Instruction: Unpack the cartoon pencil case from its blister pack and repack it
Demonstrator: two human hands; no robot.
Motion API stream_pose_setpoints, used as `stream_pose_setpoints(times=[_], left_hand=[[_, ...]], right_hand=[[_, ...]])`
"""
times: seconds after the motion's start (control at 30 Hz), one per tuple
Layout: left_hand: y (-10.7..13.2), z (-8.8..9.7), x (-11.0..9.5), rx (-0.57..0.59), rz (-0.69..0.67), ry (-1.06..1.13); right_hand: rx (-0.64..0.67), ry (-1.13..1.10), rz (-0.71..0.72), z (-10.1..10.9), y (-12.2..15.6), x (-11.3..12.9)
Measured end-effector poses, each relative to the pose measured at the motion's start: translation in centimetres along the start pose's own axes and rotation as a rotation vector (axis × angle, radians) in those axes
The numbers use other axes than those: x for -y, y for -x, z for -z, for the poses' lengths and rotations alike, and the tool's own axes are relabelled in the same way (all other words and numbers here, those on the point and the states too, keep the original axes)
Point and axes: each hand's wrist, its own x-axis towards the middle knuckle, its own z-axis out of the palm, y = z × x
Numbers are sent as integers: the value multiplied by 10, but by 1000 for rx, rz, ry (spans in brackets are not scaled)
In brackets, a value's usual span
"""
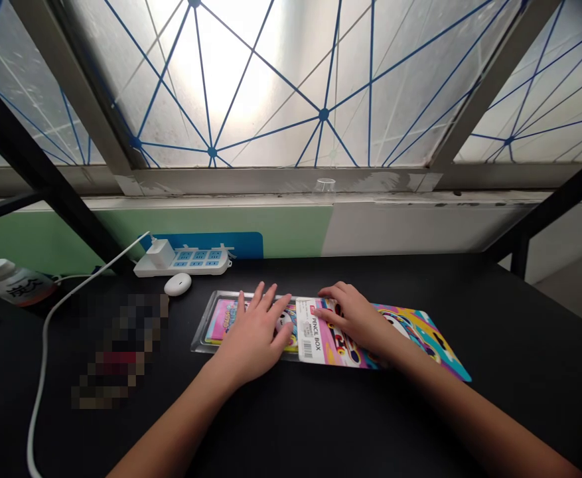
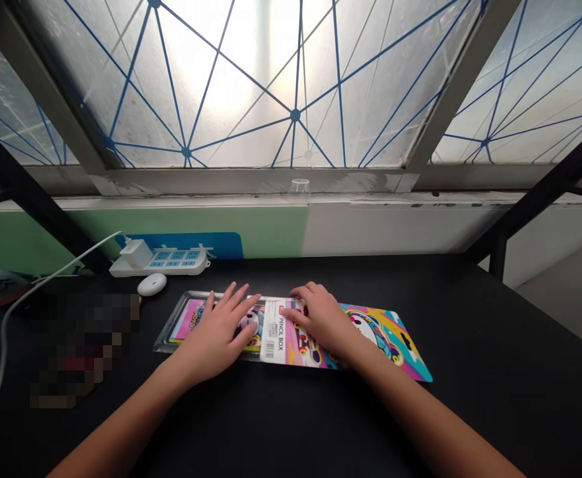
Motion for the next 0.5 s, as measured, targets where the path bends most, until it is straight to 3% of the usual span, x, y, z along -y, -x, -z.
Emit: stream_pose_setpoints(times=[0.13,0.23,0.33,0.5], left_hand=[[4,5,-22,43,-81,246],[5,13,-21,33,-81,465],[2,23,-4,-122,-27,632],[-8,27,24,-400,119,696]], right_hand=[[-11,89,67,-9,-2,15],[15,96,71,-11,-3,18],[49,65,29,-8,-3,16],[119,8,9,6,-2,1]])
